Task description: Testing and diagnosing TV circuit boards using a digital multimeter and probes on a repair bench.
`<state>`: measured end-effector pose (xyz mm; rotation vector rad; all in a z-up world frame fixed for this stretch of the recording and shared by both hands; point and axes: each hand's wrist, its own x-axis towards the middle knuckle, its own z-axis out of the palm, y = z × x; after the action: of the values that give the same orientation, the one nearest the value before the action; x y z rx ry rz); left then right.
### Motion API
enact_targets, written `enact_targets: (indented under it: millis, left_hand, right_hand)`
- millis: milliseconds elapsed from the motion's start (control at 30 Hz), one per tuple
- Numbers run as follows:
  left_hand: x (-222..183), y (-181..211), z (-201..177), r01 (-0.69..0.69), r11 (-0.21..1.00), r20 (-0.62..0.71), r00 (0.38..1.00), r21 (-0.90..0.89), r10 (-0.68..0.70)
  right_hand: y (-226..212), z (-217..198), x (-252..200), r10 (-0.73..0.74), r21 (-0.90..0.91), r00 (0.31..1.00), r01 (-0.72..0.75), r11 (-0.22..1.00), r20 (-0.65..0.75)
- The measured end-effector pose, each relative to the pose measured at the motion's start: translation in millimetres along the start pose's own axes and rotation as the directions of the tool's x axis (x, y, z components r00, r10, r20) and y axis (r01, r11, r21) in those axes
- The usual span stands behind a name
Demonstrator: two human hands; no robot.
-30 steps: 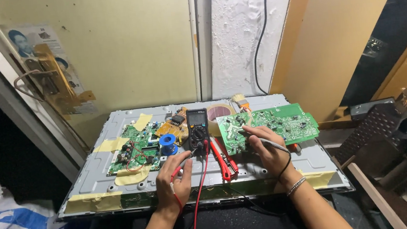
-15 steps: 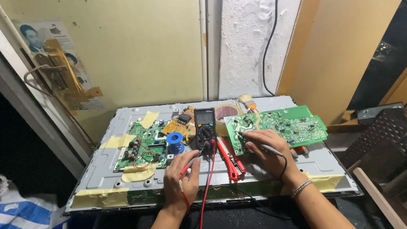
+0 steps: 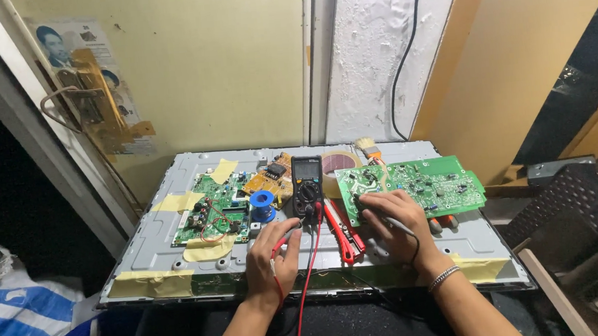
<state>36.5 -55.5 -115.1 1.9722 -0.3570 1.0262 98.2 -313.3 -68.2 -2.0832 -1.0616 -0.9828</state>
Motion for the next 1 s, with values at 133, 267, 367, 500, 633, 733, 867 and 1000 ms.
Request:
enact_targets:
  millis: [133, 267, 367, 500, 633, 733, 867, 1000]
  left_hand:
    - [0.5, -0.6, -0.4, -0.024, 1.000, 0.002, 1.000, 0.010, 0.024]
    - [-0.2, -0.6, -0.2, 0.005, 1.000, 0.016, 1.000, 0.009, -0.005]
    - [0.7, -2.3, 0.3, 0.000, 1.000, -0.002, 1.000, 0.003, 0.000]
    - [1.9, 0.3, -1.5, 0.007, 1.000, 0.005, 1.000, -0.018, -0.007]
    - [1.9, -0.8, 0.4, 0.027, 0.999, -0.003, 1.000, -0.026, -0.027]
    - [-1.6, -2.9, -0.9, 0.090, 0.995, 0.020, 0.996, -0.032, -0.090]
    - [-0.5, -0.8, -1.6, 0.082, 0.997, 0.025, 0.996, -0.011, -0.082]
    - [3.3, 4.3, -6.7, -0.001, 1.000, -0.031, 1.000, 0.029, 0.002]
  right_hand:
    - [10.0, 3.5, -5.0, -0.024, 0.006, 1.000, 0.024, 1.000, -0.002]
    - [9.6, 2.8, -4.8, -0.041, -0.010, 0.999, 0.041, 0.999, 0.001]
    - [4.4, 0.9, -1.5, 0.002, 0.023, 1.000, -0.002, 1.000, 0.008]
    - [5.4, 1.9, -3.0, 0.014, -0.008, 1.000, -0.014, 1.000, -0.001]
    - [0.7, -1.7, -2.1, 0.102, 0.042, 0.993, -0.100, 0.994, -0.058]
    - [0.7, -2.9, -6.1, 0.331, 0.141, 0.941, -0.319, 0.937, -0.067]
    - [2.5, -2.1, -6.0, 0.363, 0.152, 0.925, -0.346, 0.926, -0.108]
    - [3.3, -2.0, -5.2, 0.307, 0.121, 0.947, -0.295, 0.948, -0.099]
